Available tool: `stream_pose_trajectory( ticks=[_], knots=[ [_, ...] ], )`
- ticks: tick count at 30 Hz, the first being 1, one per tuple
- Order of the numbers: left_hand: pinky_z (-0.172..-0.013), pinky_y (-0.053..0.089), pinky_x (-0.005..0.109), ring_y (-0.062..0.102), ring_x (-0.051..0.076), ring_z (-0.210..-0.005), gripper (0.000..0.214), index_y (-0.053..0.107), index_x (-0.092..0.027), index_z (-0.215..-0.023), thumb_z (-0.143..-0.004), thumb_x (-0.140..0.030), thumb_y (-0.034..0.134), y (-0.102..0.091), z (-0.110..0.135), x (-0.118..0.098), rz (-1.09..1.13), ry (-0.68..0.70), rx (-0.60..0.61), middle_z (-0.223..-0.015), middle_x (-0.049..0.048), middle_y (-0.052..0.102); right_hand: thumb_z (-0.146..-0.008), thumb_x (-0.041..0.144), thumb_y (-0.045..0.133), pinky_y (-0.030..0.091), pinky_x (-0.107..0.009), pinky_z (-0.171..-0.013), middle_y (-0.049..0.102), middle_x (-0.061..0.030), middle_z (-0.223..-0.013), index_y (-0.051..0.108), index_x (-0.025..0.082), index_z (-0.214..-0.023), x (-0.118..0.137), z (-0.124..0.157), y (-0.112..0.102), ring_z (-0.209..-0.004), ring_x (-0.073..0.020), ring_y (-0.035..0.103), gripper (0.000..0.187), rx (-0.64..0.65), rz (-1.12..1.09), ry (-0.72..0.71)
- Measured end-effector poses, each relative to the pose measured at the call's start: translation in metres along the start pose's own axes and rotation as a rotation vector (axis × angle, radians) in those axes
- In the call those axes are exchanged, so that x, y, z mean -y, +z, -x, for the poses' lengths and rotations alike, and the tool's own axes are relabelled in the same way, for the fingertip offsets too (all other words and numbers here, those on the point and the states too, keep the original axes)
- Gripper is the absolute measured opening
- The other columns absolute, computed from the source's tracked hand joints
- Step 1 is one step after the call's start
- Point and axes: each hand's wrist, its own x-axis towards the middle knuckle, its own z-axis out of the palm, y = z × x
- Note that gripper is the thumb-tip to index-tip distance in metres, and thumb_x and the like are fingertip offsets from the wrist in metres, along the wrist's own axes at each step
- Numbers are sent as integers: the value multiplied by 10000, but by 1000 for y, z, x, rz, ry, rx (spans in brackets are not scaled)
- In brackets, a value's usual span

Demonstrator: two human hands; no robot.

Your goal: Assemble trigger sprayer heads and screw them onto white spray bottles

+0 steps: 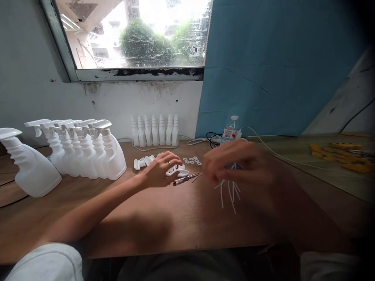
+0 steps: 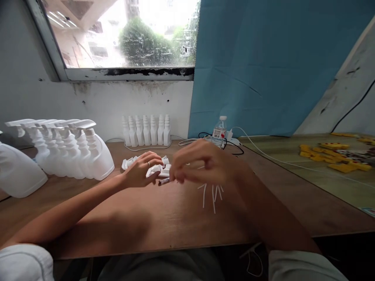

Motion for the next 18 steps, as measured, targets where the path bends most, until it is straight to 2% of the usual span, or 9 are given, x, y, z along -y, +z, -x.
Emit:
stream_pose_trajectory(
  ticks=[2, 4, 7, 9, 12, 15, 18],
  knots=[
    [-938, 422, 463, 523, 271, -1105, 341, 559, -156, -1139, -849, -333, 578, 12, 12, 26, -63, -116, 67, -1152, 131, 617, -948, 287, 497, 425, -187, -567, 654, -25, -692, 676, 126, -796, -31, -5, 6, -589, -73, 568, 285, -15, 15, 199],
    [-987, 357, 485, 471, 302, -1179, 472, 522, -176, -1214, -823, -427, 608, 17, 25, 40, -76, -192, 169, -1221, 129, 591, -939, 300, 475, 408, -185, -555, 665, -24, -686, 689, 131, -823, -76, -1, 16, -581, -83, 563, 297, -65, 88, 437],
    [-1048, 257, 503, 436, 311, -1227, 535, 486, -201, -1269, -821, -471, 596, 19, 36, 42, -76, -223, 270, -1250, 111, 589, -890, 257, 473, 409, -192, -592, 678, -21, -694, 698, 135, -805, -143, 21, 35, -618, -108, 584, 270, -59, 297, 701],
    [-1064, 213, 511, 449, 309, -1214, 539, 478, -203, -1282, -817, -451, 594, 20, 38, 40, -84, -214, 292, -1235, 106, 605, -830, 211, 520, 402, -211, -614, 685, -45, -710, 710, 119, -781, -175, 39, 47, -653, -135, 591, 217, -58, 368, 768],
    [-1076, 192, 514, 476, 306, -1186, 519, 493, -197, -1262, -793, -387, 610, 26, 39, 37, -102, -209, 292, -1203, 102, 625, -799, 163, 536, 404, -213, -641, 702, -69, -794, 721, 117, -830, -200, 60, 59, -697, -146, 609, 193, -35, 415, 835],
    [-1083, 210, 503, 500, 296, -1167, 458, 510, -184, -1226, -785, -281, 588, 35, 44, 37, -117, -228, 266, -1196, 100, 629, -811, 190, 570, 415, -219, -678, 705, -82, -888, 717, 133, -886, -208, 70, 67, -765, -160, 624, 175, -8, 459, 873],
    [-1072, 257, 484, 526, 278, -1136, 402, 516, -159, -1196, -799, -212, 547, 44, 49, 38, -113, -276, 218, -1185, 110, 630, -819, 197, 581, 420, -238, -738, 697, -88, -897, 706, 141, -864, -212, 71, 77, -830, -183, 621, 144, 12, 511, 877]
  ],
)
